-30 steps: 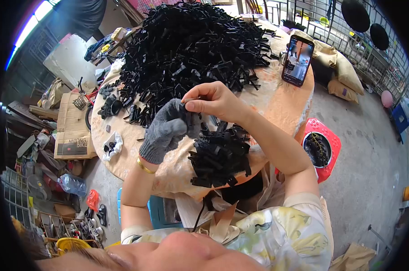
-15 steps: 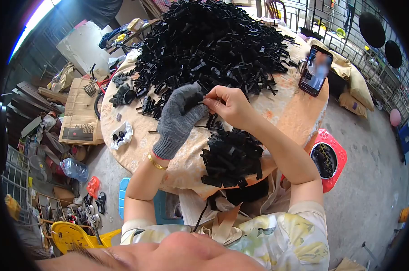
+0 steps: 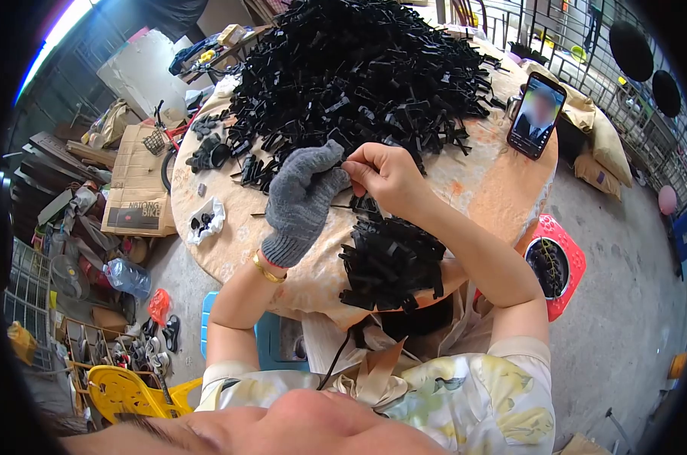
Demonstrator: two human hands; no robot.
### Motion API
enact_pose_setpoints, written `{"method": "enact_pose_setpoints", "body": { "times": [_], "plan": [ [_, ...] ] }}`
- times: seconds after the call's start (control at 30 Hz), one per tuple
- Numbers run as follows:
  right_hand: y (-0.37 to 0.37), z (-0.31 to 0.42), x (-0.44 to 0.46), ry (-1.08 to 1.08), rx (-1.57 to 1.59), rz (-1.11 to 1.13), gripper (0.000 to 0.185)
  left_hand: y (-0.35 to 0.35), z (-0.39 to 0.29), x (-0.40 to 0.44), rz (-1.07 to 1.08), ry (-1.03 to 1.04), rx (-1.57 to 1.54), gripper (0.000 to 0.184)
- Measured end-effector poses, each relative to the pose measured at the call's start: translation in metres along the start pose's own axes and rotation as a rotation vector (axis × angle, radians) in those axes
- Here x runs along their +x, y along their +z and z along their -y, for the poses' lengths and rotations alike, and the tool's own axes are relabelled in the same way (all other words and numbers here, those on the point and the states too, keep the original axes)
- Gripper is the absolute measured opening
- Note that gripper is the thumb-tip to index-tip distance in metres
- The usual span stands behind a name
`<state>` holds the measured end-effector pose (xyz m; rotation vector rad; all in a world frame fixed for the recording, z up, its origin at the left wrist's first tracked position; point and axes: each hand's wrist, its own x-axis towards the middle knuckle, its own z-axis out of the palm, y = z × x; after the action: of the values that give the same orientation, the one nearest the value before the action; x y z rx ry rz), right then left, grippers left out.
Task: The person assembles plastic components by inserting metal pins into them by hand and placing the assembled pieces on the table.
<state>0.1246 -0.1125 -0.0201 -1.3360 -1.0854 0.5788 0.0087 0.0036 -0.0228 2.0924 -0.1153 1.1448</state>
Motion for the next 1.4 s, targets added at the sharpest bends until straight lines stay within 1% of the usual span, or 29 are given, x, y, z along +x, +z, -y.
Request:
{"method": "enact_pose_setpoints", "body": {
  "times": [0.07,0.13,0.17,0.2,0.23,0.27,0.33,0.37,0.4,0.47,0.5,0.53,0.6,0.67,0.73,0.77,0.8,0.83,0.87,0.93,0.97,1.0,1.03,1.13,1.2,1.27,1.3,1.33,1.4],
  "plan": [
    [0.0,-0.003,0.0,0.005,0.02,-0.005,0.012,0.0,-0.001,-0.001,0.005,0.024,0.05,0.025],
    [0.0,-0.01,0.002,-0.098,-0.048,-0.041,0.011,0.0,-0.003,0.003,0.01,0.056,0.093,0.024],
    [-0.004,-0.011,0.004,-0.096,-0.049,-0.043,0.011,-0.003,-0.006,0.007,0.049,0.04,0.137,0.022],
    [-0.011,-0.013,0.009,-0.095,-0.086,0.015,0.012,-0.005,-0.007,0.01,0.087,0.024,0.181,0.021],
    [-0.017,-0.012,0.012,-0.094,-0.124,0.073,0.013,-0.006,-0.004,0.009,0.135,-0.014,0.139,0.023],
    [-0.023,-0.011,0.012,-0.093,-0.13,0.071,0.013,-0.008,-0.005,0.009,0.133,-0.012,0.133,0.023],
    [-0.033,-0.005,0.009,-0.188,-0.362,0.271,0.012,-0.011,-0.007,0.008,0.073,-0.284,-0.343,0.027],
    [-0.033,-0.003,0.011,-0.158,-0.643,0.303,0.024,-0.015,-0.004,0.008,0.125,-0.319,-0.307,0.029],
    [-0.029,-0.004,0.008,-0.158,-0.805,0.339,0.026,-0.016,-0.006,0.007,0.133,-0.314,-0.313,0.029],
    [-0.015,-0.001,0.004,-0.091,-1.037,0.422,0.024,-0.016,-0.014,0.005,0.393,-0.121,-0.248,0.027],
    [-0.01,-0.009,0.005,-0.102,-0.991,0.347,0.017,-0.017,-0.026,0.012,0.48,0.091,-0.028,0.027],
    [-0.011,-0.013,0.005,-0.097,-0.995,0.342,0.017,-0.01,-0.031,0.008,0.514,0.164,0.049,0.026],
    [-0.015,-0.016,0.007,-0.226,-1.028,0.44,0.013,-0.006,-0.032,0.003,0.606,0.236,0.127,0.027],
    [-0.024,-0.024,0.01,-0.273,-1.029,0.436,0.012,-0.005,-0.035,0.008,0.575,0.293,0.154,0.03],
    [-0.03,-0.026,0.015,-0.329,-0.885,0.267,0.013,-0.006,-0.032,0.01,0.547,0.348,0.186,0.033],
    [-0.034,-0.025,0.016,-0.157,-0.734,0.205,0.017,-0.007,-0.024,0.009,0.339,0.284,0.149,0.038],
    [-0.033,-0.024,0.015,-0.19,-0.367,0.127,0.018,-0.009,-0.016,0.007,0.129,0.218,0.111,0.042],
    [-0.032,-0.013,0.012,-0.101,-0.251,0.082,0.015,-0.015,-0.012,0.004,0.051,0.003,0.052,0.048],
    [-0.03,0.0,0.01,-0.013,-0.134,0.039,0.012,-0.014,-0.006,0.004,-0.068,-0.067,-0.152,0.053],
    [-0.026,0.001,0.007,-0.062,-0.105,0.035,0.01,-0.015,-0.01,0.009,-0.049,-0.36,-0.622,0.06],
    [-0.022,-0.001,0.005,-0.139,-0.071,0.063,0.009,-0.014,-0.008,0.01,-0.055,-0.36,-0.613,0.06],
    [-0.019,-0.002,0.004,-0.215,-0.036,0.093,0.009,-0.014,-0.006,0.011,0.056,-0.481,-0.85,0.063],
    [-0.015,-0.002,0.003,-0.278,-0.111,0.104,0.008,-0.015,-0.003,0.011,0.169,-0.6,-1.089,0.066],
    [-0.007,-0.004,0.005,-0.446,-0.245,0.1,0.009,-0.021,0.001,0.01,0.193,-0.634,-1.034,0.068],
    [-0.006,-0.006,0.005,-0.467,-0.259,0.079,0.007,-0.017,0.002,0.012,0.208,-0.595,-1.059,0.064],
    [-0.006,-0.005,0.003,-0.489,-0.276,0.052,0.006,-0.014,0.005,0.011,0.094,-0.547,-1.157,0.059],
    [-0.007,-0.002,0.001,-0.33,-0.156,0.028,0.007,-0.016,0.008,0.011,0.099,-0.509,-1.173,0.052],
    [-0.008,-0.001,-0.001,-0.169,-0.036,0.004,0.008,-0.018,0.01,0.011,0.099,-0.51,-1.171,0.052],
    [-0.011,-0.006,0.002,-0.179,0.018,-0.032,0.012,-0.021,0.012,0.011,0.093,-0.539,-1.149,0.045]
  ]
}}
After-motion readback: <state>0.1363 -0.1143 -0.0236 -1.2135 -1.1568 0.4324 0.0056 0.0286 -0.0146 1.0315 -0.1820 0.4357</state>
